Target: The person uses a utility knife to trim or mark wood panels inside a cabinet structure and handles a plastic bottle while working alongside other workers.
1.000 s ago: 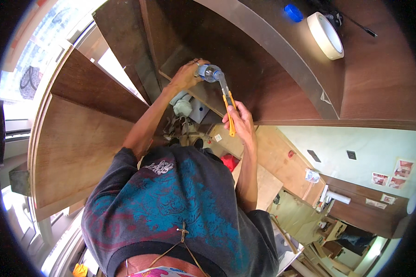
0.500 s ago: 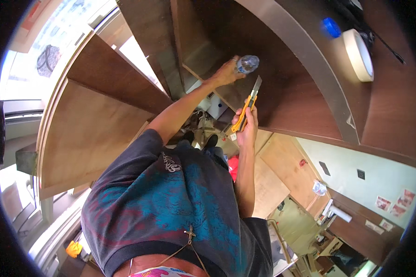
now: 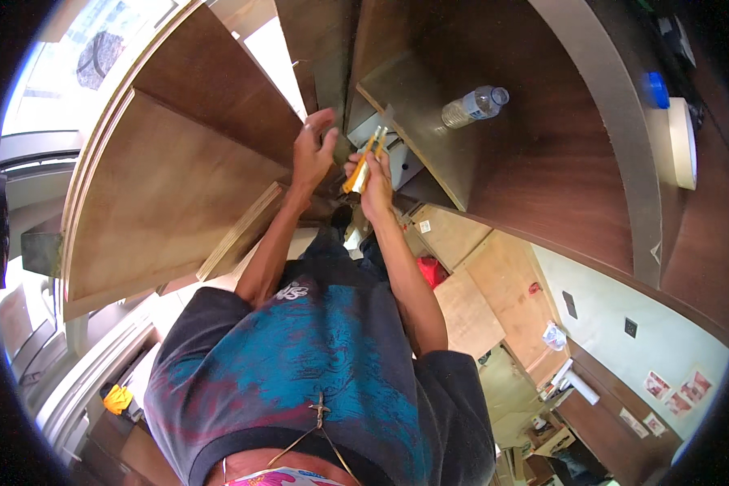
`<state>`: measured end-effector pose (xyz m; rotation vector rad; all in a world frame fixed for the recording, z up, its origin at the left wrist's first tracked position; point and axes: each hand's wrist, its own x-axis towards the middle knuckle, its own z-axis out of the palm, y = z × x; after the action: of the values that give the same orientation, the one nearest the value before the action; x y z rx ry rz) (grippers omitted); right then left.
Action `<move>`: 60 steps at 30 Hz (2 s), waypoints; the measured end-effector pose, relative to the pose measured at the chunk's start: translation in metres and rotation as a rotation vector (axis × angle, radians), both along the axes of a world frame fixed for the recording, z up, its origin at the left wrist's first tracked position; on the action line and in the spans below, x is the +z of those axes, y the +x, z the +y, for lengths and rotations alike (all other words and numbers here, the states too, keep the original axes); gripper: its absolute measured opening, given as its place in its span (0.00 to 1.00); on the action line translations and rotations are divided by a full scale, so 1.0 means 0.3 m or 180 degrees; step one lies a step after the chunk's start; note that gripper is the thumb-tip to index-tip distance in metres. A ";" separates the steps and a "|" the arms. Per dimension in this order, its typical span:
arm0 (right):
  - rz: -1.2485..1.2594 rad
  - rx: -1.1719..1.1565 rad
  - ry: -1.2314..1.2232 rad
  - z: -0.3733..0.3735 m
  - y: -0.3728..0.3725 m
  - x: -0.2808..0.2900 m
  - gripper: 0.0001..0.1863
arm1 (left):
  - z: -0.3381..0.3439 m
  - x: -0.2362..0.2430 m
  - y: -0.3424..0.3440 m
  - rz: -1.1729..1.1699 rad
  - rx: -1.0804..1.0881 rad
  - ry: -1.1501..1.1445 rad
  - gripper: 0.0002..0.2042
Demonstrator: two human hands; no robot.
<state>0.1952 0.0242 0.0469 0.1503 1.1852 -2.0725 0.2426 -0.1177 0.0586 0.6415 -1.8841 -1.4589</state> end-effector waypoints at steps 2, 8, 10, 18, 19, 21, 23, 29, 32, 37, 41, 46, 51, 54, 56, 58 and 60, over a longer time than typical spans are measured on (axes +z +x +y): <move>-0.0091 0.0020 -0.0042 -0.088 -0.008 -0.068 0.10 | -0.008 0.058 0.130 -0.0218 0.0140 -0.0100 0.16; -0.0236 -0.0023 -0.0044 -0.275 0.026 -0.165 0.07 | -0.076 0.227 0.418 -0.0600 0.0545 -0.1110 0.16; -0.0220 -0.0118 -0.0031 -0.292 0.031 -0.183 0.08 | -0.110 0.256 0.474 -0.0602 0.0639 -0.1374 0.17; -0.0138 -0.0245 -0.0168 -0.317 0.004 -0.225 0.08 | -0.223 0.397 0.562 -0.0131 0.1290 -0.2011 0.15; -0.0169 -0.0255 -0.0180 -0.322 0.002 -0.232 0.09 | -0.239 0.407 0.562 -0.0070 0.1344 -0.2120 0.16; -0.0196 -0.0284 -0.0113 -0.326 -0.003 -0.220 0.09 | -0.271 0.422 0.547 0.0077 0.1438 -0.2331 0.18; -0.0225 -0.0294 0.0038 -0.327 0.001 -0.214 0.09 | -0.286 0.420 0.541 0.0152 0.1456 -0.2336 0.18; -0.0119 -0.0308 0.0005 -0.332 -0.001 -0.209 0.08 | -0.300 0.411 0.545 0.0253 0.1434 -0.2199 0.17; -0.0137 -0.0364 -0.0033 -0.336 -0.002 -0.211 0.08 | -0.308 0.408 0.550 0.0262 0.1415 -0.2157 0.17; -0.0150 -0.0372 -0.0010 -0.345 -0.007 -0.216 0.07 | -0.314 0.408 0.552 0.0320 0.1389 -0.2121 0.16; -0.0274 -0.0672 -0.0173 -0.396 -0.011 -0.208 0.07 | -0.310 0.461 0.568 0.0119 0.1391 -0.2758 0.12; -0.0427 -0.1151 -0.0383 -0.490 -0.011 -0.196 0.07 | -0.377 0.536 0.527 0.0782 0.1858 -0.3376 0.15; -0.0341 -0.1404 -0.0517 -0.547 -0.010 -0.207 0.08 | -0.449 0.504 0.557 0.0691 0.1875 -0.4149 0.14; -0.0267 -0.1495 -0.0513 -0.543 -0.008 -0.215 0.07 | -0.456 0.497 0.557 0.0643 0.1953 -0.4207 0.14; -0.0214 -0.1615 -0.0424 -0.524 0.019 -0.205 0.07 | -0.454 0.490 0.553 0.0661 0.2049 -0.4197 0.14; -0.0256 -0.1785 -0.0283 -0.531 0.031 -0.182 0.05 | -0.452 0.486 0.551 0.0644 0.2116 -0.4205 0.14; -0.0184 -0.1921 -0.0210 -0.550 0.032 -0.170 0.04 | -0.454 0.491 0.555 0.0590 0.2087 -0.4246 0.15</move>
<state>0.2048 -0.1407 -0.0042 0.5939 1.1245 -2.5973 0.4090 -0.2540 0.2059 0.3383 -1.7607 0.2442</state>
